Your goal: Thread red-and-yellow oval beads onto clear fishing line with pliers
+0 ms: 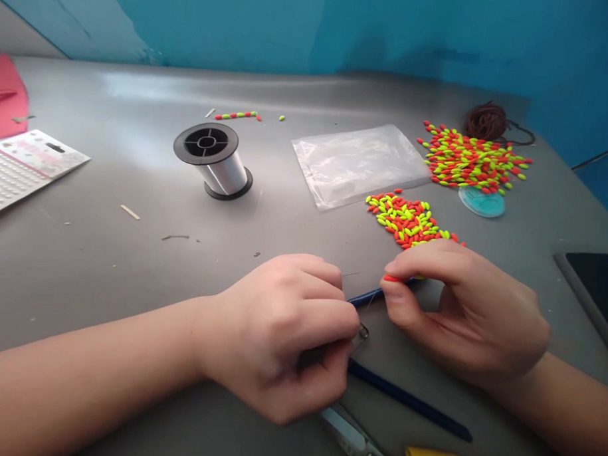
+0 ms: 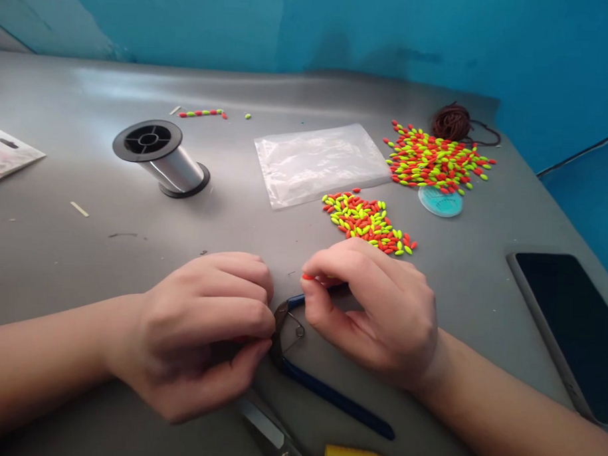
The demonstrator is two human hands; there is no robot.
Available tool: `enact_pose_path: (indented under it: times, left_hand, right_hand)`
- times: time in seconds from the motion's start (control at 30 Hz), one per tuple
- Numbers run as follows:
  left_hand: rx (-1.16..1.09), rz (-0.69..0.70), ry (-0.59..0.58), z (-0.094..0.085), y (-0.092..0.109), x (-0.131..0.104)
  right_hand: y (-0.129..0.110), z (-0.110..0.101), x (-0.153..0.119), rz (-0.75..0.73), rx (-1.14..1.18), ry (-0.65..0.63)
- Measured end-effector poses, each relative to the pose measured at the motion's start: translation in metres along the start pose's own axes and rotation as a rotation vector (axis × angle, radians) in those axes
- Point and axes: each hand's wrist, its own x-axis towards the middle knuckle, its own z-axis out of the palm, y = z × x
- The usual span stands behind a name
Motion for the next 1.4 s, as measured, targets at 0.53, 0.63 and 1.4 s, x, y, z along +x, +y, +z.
enact_pose_path:
  times: [0.53,0.63,1.4]
  left_hand:
    - [-0.020,0.006,-0.051,-0.0018,0.0003,0.0003]
    - [-0.023,0.013,-0.054,-0.0018,0.0000,0.0009]
    - [-0.039,0.009,-0.022,0.0010,0.0000,-0.0026]
  right_hand:
    - [-0.0016,-0.0003,0.0007,0.016,-0.034,-0.004]
    - [-0.0016,-0.0001,0.0004,0.013,-0.032,0.002]
    - [-0.0037,-0.0018,-0.0013,0.052,-0.081,0.001]
